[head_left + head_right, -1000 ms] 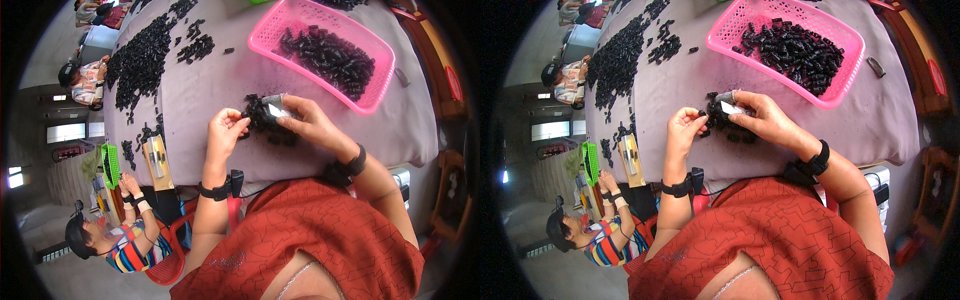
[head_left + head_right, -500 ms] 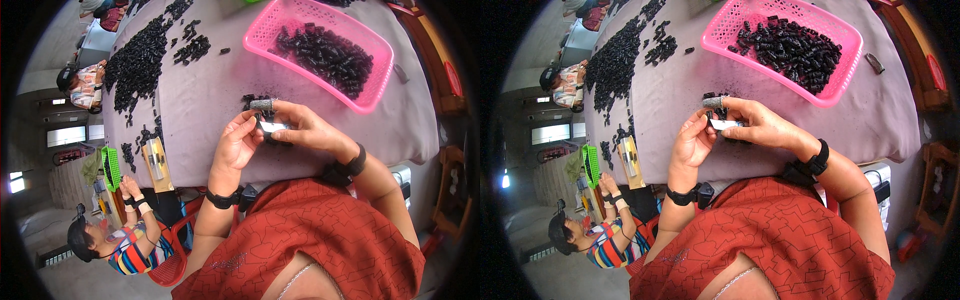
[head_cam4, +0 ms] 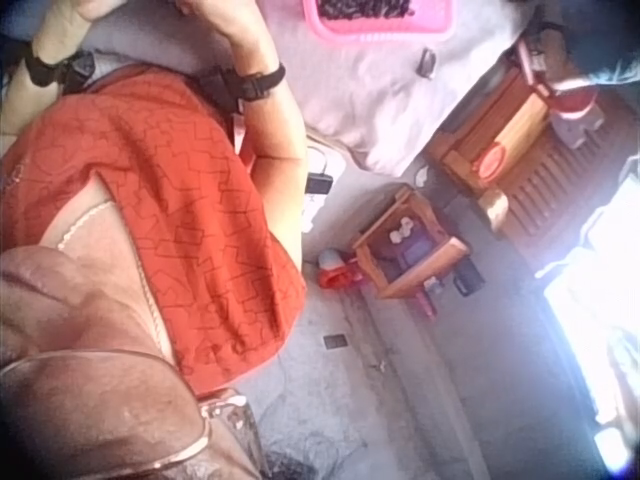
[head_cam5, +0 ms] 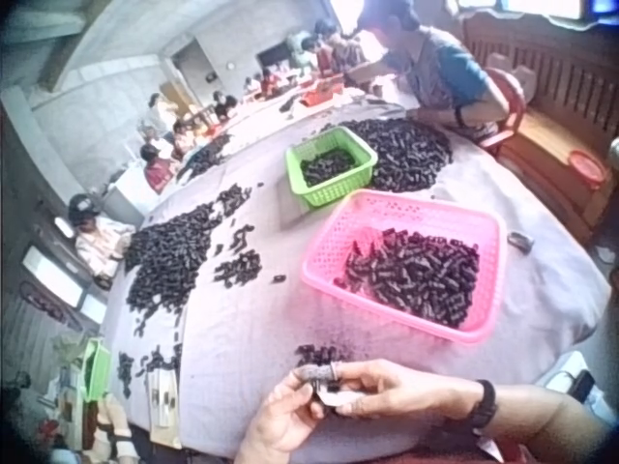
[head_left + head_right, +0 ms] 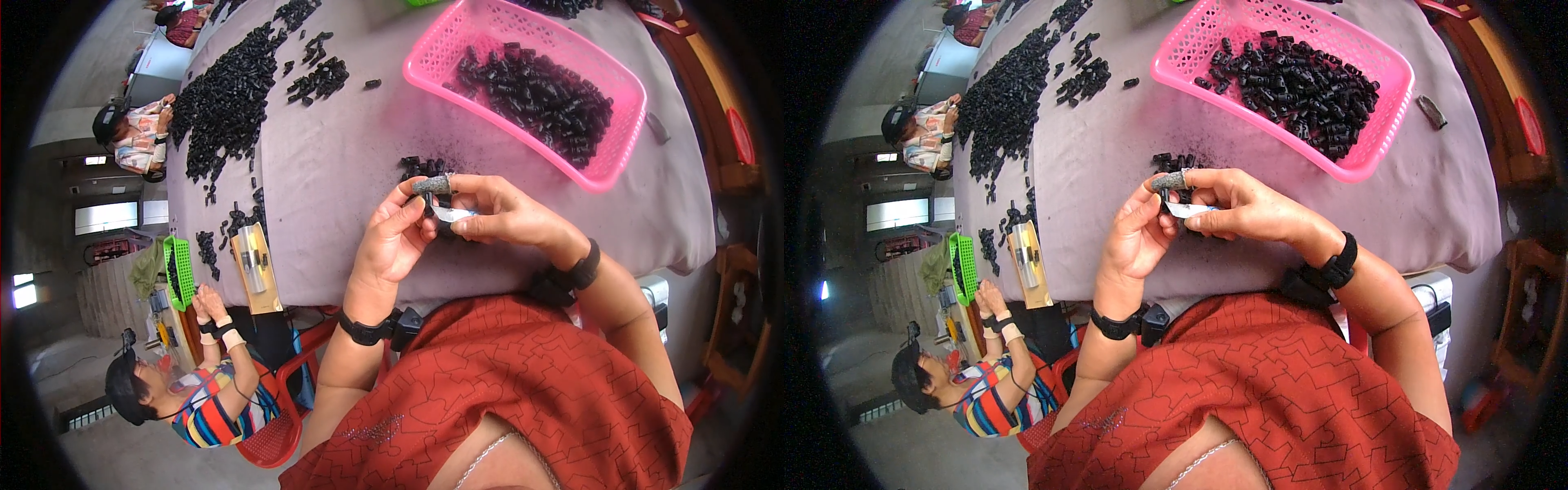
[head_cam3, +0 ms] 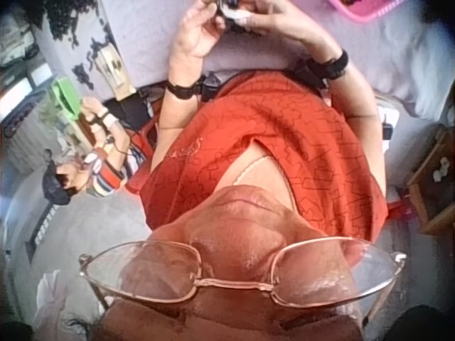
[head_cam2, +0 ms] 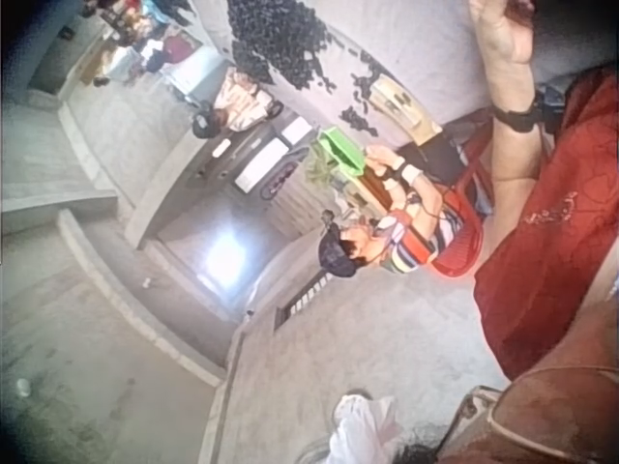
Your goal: Manually assemble small black plastic components used in shoe manufacturing by fitting pieces together.
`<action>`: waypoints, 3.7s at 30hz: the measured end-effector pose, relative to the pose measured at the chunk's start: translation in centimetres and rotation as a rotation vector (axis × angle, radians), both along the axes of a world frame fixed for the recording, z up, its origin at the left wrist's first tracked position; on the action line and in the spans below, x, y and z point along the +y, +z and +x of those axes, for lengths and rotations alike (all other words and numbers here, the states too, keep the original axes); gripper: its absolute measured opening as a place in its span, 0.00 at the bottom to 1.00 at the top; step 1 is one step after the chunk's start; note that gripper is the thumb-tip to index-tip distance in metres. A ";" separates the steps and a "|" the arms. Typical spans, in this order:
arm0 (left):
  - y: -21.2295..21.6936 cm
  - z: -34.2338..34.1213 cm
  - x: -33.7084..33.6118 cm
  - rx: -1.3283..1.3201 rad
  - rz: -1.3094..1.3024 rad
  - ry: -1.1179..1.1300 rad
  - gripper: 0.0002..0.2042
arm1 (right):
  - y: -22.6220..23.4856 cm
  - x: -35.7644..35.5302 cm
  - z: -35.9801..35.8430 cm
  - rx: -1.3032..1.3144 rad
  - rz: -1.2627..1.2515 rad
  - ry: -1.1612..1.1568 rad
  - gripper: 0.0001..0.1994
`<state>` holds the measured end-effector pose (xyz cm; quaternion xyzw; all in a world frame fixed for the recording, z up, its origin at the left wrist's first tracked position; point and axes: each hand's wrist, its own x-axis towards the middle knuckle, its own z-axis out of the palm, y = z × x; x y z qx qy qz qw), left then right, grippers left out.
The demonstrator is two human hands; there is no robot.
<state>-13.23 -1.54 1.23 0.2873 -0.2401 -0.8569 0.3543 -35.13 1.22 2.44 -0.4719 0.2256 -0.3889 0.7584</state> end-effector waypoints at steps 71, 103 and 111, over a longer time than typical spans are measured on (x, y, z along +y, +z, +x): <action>-0.3 -1.0 -0.4 -0.010 0.065 0.102 0.14 | -1.0 -0.7 0.3 -0.043 0.138 -0.145 0.13; 0.1 6.4 1.5 -0.878 -0.464 0.175 0.12 | -1.6 -1.0 0.7 0.214 -0.034 -0.459 0.15; 0.2 3.9 0.9 -1.418 -1.006 -0.078 0.09 | -2.1 -0.5 0.6 0.212 -0.019 -0.448 0.14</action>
